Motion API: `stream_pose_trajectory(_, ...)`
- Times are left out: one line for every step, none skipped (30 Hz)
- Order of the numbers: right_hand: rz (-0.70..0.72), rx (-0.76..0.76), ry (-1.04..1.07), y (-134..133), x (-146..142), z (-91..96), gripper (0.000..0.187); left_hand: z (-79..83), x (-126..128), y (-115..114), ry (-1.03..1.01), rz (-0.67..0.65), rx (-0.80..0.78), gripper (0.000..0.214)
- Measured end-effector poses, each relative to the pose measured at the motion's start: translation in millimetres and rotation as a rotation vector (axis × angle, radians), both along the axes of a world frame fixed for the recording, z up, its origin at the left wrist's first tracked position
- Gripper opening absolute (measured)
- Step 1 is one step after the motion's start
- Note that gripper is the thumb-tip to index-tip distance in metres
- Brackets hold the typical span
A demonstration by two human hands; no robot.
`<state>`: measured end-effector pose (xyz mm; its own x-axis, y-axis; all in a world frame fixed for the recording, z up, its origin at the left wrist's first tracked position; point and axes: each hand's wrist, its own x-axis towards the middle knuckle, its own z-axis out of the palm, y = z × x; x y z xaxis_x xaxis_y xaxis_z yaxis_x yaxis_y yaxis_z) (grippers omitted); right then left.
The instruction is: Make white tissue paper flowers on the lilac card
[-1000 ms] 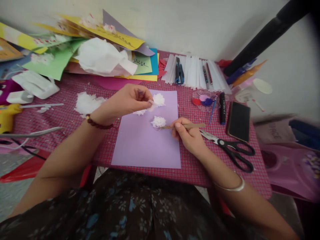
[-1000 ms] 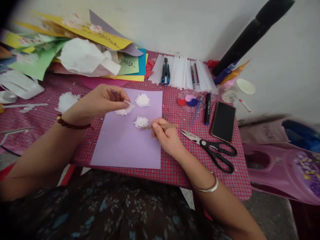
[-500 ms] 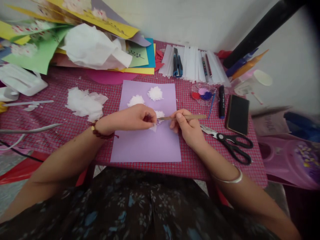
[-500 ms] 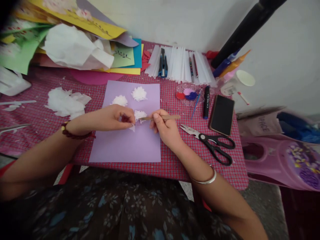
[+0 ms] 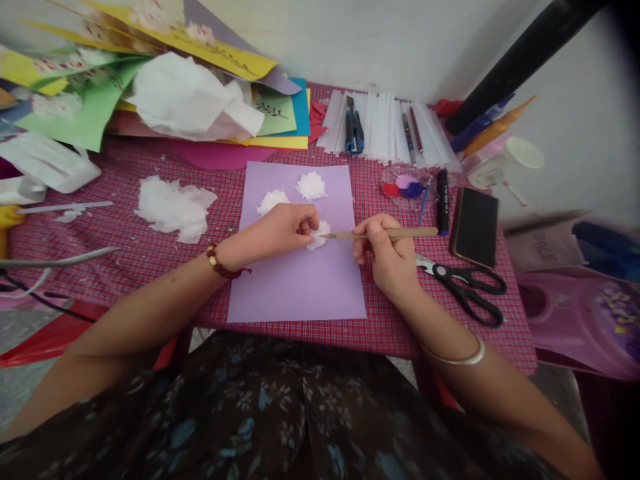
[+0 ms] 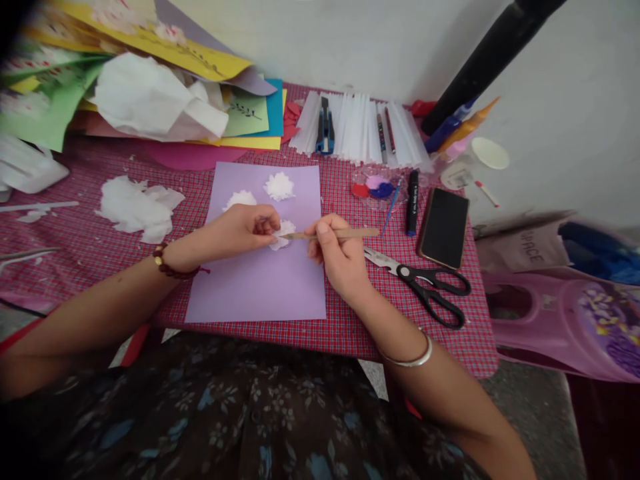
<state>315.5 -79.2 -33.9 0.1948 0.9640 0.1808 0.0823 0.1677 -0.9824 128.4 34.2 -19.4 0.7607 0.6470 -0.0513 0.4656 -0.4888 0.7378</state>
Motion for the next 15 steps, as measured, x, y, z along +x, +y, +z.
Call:
stream_pose_trajectory(0.029,0.011,-0.025,-1,-1,0.9,0.032,-0.3,0,0,-0.006,0.0,-0.002,0.01)
stream_pose_trajectory(0.056,0.022,-0.055,-2,-1,1.4,0.031,-0.6,0,0,-0.008,-0.002,-0.001,0.01)
stream_pose_trajectory(0.08,0.032,-0.088,-2,-1,1.5,0.03,-0.9,0,1,-0.007,-0.004,0.005,0.011)
stream_pose_trajectory(0.097,0.044,-0.121,-3,-1,1.3,0.029,-1.0,0,1,-0.003,-0.005,0.018,0.012)
stream_pose_trajectory(0.109,0.056,-0.151,-3,-1,0.8,0.028,-0.9,0,1,0.003,-0.003,0.04,0.014)
stream_pose_trajectory(0.117,0.069,-0.18,-2,-1,0.1,0.028,-0.4,1,1,0.003,0.001,0.072,0.016)
stream_pose_trajectory(0.124,0.079,-0.209,-2,-1,-0.7,0.027,0.5,0,1,-0.005,0.01,0.114,0.017)
stream_pose_trajectory(0.128,0.086,-0.236,-2,-1,-1.5,0.027,1.8,0,1,-0.021,0.021,0.159,0.019)
stream_pose_trajectory(0.132,0.092,-0.263,-2,-1,-2.2,0.026,3.5,0,1,-0.046,0.037,0.202,0.019)
stream_pose_trajectory(0.137,0.096,-0.292,-2,-1,-2.7,0.026,5.3,0,1,-0.072,0.053,0.235,0.019)
stream_pose_trajectory(0.14,0.098,-0.321,-2,-1,-3.1,0.026,7.2,-1,1,-0.101,0.074,0.255,0.017)
stream_pose_trajectory(0.143,0.1,-0.35,-2,-1,-3.2,0.026,8.8,-1,1,-0.129,0.1,0.261,0.016)
stream_pose_trajectory(0.142,0.101,-0.381,-2,-1,-3.2,0.025,10.0,-1,2,-0.153,0.131,0.256,0.014)
stream_pose_trajectory(0.135,0.103,-0.417,-2,-1,-3.0,0.024,10.7,-2,3,-0.172,0.163,0.244,0.012)
stream_pose_trajectory(0.125,0.107,-0.458,-2,-1,-2.6,0.024,10.9,-2,4,-0.185,0.195,0.229,0.011)
